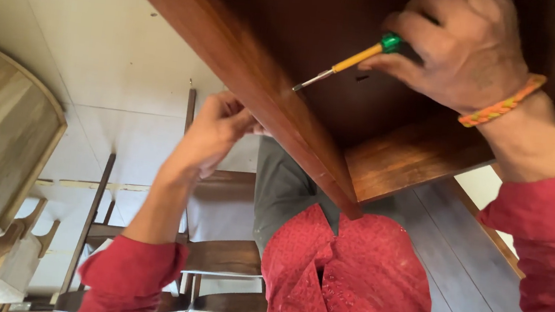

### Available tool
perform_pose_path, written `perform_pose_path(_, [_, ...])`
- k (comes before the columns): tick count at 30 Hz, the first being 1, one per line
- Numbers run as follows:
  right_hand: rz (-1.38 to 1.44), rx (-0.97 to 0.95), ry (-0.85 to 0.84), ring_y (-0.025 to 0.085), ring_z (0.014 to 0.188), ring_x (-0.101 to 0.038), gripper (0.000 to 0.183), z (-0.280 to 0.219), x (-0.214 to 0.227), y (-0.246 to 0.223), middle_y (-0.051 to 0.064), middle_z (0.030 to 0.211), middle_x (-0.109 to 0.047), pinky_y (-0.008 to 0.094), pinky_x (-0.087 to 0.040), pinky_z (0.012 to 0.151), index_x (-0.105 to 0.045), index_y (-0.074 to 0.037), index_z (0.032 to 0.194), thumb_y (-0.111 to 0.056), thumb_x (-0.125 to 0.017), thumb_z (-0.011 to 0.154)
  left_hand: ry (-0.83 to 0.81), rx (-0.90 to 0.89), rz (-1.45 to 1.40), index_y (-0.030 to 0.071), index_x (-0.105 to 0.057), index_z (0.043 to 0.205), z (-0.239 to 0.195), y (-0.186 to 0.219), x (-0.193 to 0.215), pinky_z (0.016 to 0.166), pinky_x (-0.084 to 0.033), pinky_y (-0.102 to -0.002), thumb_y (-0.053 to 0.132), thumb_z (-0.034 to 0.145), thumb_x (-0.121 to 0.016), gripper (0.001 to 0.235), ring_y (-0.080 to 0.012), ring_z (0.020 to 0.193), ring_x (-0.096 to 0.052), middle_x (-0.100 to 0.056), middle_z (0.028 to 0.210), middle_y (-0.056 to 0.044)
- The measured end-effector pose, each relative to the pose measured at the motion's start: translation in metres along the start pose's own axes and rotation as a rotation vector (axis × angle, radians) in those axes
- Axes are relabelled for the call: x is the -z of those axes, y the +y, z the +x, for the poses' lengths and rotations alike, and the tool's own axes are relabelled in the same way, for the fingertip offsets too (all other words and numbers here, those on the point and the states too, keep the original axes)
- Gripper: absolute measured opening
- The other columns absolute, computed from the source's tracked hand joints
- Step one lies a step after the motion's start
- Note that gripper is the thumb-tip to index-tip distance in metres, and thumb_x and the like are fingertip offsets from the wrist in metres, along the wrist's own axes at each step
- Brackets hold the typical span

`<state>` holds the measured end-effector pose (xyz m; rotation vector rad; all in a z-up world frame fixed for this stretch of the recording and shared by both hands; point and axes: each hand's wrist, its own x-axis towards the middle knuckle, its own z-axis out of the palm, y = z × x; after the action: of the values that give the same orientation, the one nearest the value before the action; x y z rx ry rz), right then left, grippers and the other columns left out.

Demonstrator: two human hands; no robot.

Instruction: The person sits on the floor assembling a wooden cabinet, using a screwdriver to drive screws into the drawer and cabinet body. They position brass knobs and a metal catch plate on the wood, hold parts in place, and tighten the screws, working on the drawer front and interior surfaces.

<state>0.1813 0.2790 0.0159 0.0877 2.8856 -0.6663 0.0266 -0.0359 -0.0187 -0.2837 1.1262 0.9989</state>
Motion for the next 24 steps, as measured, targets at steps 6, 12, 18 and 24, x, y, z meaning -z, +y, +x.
perform_pose_path(6, [-0.16,0.076,0.088,0.023,0.098,-0.061,0.042,0.012,0.005,-0.01,0.001,0.095,-0.064,0.04,-0.047,0.086,-0.075,-0.013,0.103,-0.052,-0.083,0.091,-0.182,0.119,-0.036,-0.01,-0.066,0.118,0.011,0.028,0.012,0.089,-0.063,-0.039,0.008,0.1,-0.06,0.026,-0.0247,0.097,-0.075,-0.075,0.112,-0.017])
perform_pose_path(12, [-0.096,0.073,0.104,0.021,0.083,-0.059,0.051,0.013,-0.006,-0.002,0.002,0.079,-0.059,0.036,-0.045,0.07,-0.075,-0.012,0.087,-0.062,-0.083,0.088,-0.079,0.042,0.112,-0.01,-0.072,0.108,0.008,0.024,0.003,0.082,-0.062,-0.035,0.004,0.099,-0.059,0.021,-0.0237,0.088,-0.075,-0.077,0.1,-0.017])
perform_pose_path(18, [-0.105,0.083,0.079,0.019,0.068,-0.057,0.059,0.016,-0.003,0.0,0.001,0.068,-0.055,0.034,-0.043,0.061,-0.071,-0.012,0.074,-0.068,-0.083,0.087,-0.012,-0.014,0.186,-0.007,-0.072,0.106,0.006,0.02,-0.007,0.078,-0.062,-0.033,0.006,0.099,-0.057,0.022,-0.0197,0.083,-0.076,-0.078,0.095,-0.013])
perform_pose_path(24, [-0.1,0.056,-0.01,0.017,0.063,-0.056,0.058,0.011,-0.007,0.003,0.001,0.066,-0.054,0.033,-0.043,0.059,-0.071,-0.011,0.074,-0.067,-0.081,0.087,-0.012,-0.033,0.224,-0.008,-0.073,0.105,0.001,0.029,-0.009,0.079,-0.062,-0.032,0.012,0.103,-0.054,0.027,-0.0193,0.082,-0.076,-0.079,0.093,-0.014])
